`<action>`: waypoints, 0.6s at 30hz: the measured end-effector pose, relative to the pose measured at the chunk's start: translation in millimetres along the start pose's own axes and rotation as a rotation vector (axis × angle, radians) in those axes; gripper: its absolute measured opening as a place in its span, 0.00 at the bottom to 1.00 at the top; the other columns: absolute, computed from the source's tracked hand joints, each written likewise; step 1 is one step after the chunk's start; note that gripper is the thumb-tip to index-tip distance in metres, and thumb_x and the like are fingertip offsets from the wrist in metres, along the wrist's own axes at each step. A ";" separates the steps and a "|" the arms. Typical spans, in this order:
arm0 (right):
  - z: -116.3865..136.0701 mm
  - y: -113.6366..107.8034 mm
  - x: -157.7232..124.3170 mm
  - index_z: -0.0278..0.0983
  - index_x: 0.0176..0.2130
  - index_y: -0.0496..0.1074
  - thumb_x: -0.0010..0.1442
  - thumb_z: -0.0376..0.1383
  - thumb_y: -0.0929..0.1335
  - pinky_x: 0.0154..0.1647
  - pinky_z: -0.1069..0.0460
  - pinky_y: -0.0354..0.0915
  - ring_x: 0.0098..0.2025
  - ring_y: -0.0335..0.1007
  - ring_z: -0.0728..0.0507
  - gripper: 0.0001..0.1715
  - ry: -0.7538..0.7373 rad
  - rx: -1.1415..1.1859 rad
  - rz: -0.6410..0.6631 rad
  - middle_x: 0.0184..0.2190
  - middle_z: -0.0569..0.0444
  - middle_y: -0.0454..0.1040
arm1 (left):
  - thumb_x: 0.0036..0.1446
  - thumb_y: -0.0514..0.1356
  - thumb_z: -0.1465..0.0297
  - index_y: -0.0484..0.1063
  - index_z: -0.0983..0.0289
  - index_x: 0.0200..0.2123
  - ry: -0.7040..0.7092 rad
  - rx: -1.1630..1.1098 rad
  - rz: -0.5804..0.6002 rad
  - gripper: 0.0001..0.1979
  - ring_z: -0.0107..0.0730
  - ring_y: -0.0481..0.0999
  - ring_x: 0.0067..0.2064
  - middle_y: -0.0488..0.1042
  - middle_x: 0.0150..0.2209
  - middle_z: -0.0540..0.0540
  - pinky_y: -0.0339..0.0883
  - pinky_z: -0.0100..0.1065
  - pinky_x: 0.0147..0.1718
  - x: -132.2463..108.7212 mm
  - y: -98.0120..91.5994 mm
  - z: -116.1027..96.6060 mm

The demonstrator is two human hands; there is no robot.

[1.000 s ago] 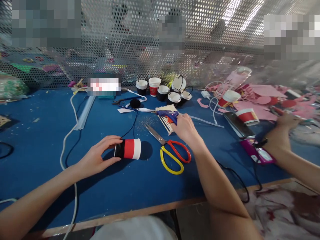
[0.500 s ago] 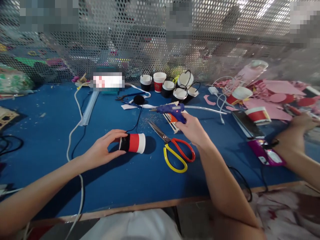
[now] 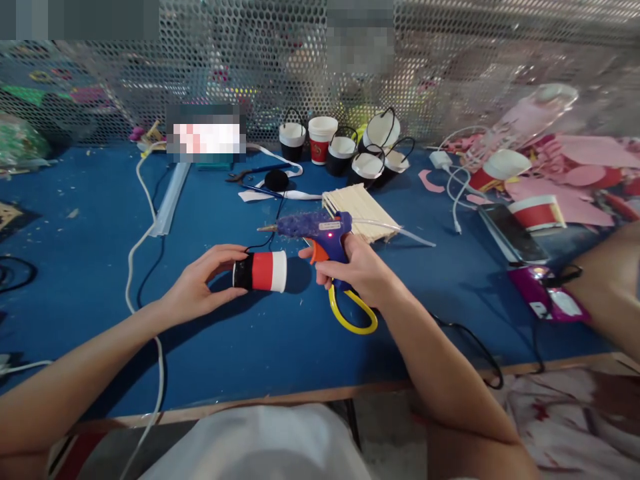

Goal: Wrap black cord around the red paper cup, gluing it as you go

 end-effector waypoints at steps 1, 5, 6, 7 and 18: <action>-1.7 1.8 -0.3 0.35 0.41 0.69 0.51 0.33 0.68 0.22 0.55 0.60 0.21 0.63 0.52 0.15 0.000 0.005 -0.001 0.21 0.58 0.70 | 0.51 0.63 0.70 0.62 0.63 0.51 -0.002 0.003 0.000 0.23 0.39 0.67 0.53 0.64 0.53 0.61 0.69 0.40 0.48 0.3 0.0 0.1; -8.0 4.3 -2.6 0.35 0.42 0.70 0.52 0.32 0.68 0.22 0.55 0.59 0.21 0.62 0.52 0.14 -0.011 0.001 0.026 0.18 0.60 0.67 | 0.51 0.63 0.69 0.63 0.64 0.51 0.006 0.022 -0.003 0.23 0.39 0.67 0.53 0.64 0.52 0.62 0.68 0.39 0.49 2.1 0.0 1.9; -8.8 4.2 -3.4 0.35 0.41 0.71 0.53 0.32 0.67 0.23 0.55 0.59 0.21 0.62 0.52 0.13 -0.016 0.005 0.037 0.18 0.60 0.67 | 0.51 0.63 0.69 0.63 0.64 0.51 0.015 0.033 -0.004 0.23 0.38 0.67 0.53 0.64 0.52 0.61 0.68 0.39 0.49 2.5 -0.2 2.3; -9.1 4.2 -4.2 0.35 0.40 0.71 0.54 0.33 0.67 0.23 0.55 0.59 0.22 0.62 0.52 0.11 -0.018 0.009 0.052 0.18 0.60 0.67 | 0.51 0.63 0.69 0.62 0.64 0.51 0.023 0.043 -0.005 0.23 0.38 0.67 0.53 0.64 0.51 0.61 0.67 0.39 0.50 2.8 -0.7 2.6; -7.0 12.4 -7.0 0.35 0.36 0.74 0.56 0.38 0.67 0.23 0.55 0.57 0.19 0.59 0.53 0.09 -0.041 -0.082 0.090 0.15 0.61 0.64 | 0.53 0.61 0.68 0.62 0.64 0.50 0.063 0.199 0.025 0.21 0.38 0.68 0.51 0.66 0.50 0.61 0.67 0.41 0.49 10.7 -11.2 -9.0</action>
Point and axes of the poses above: each hand's wrist, its own x-axis towards the middle knuckle, its own y-axis out of the palm, z = x × y, the point moved 1 cm from there along x, towards the middle knuckle
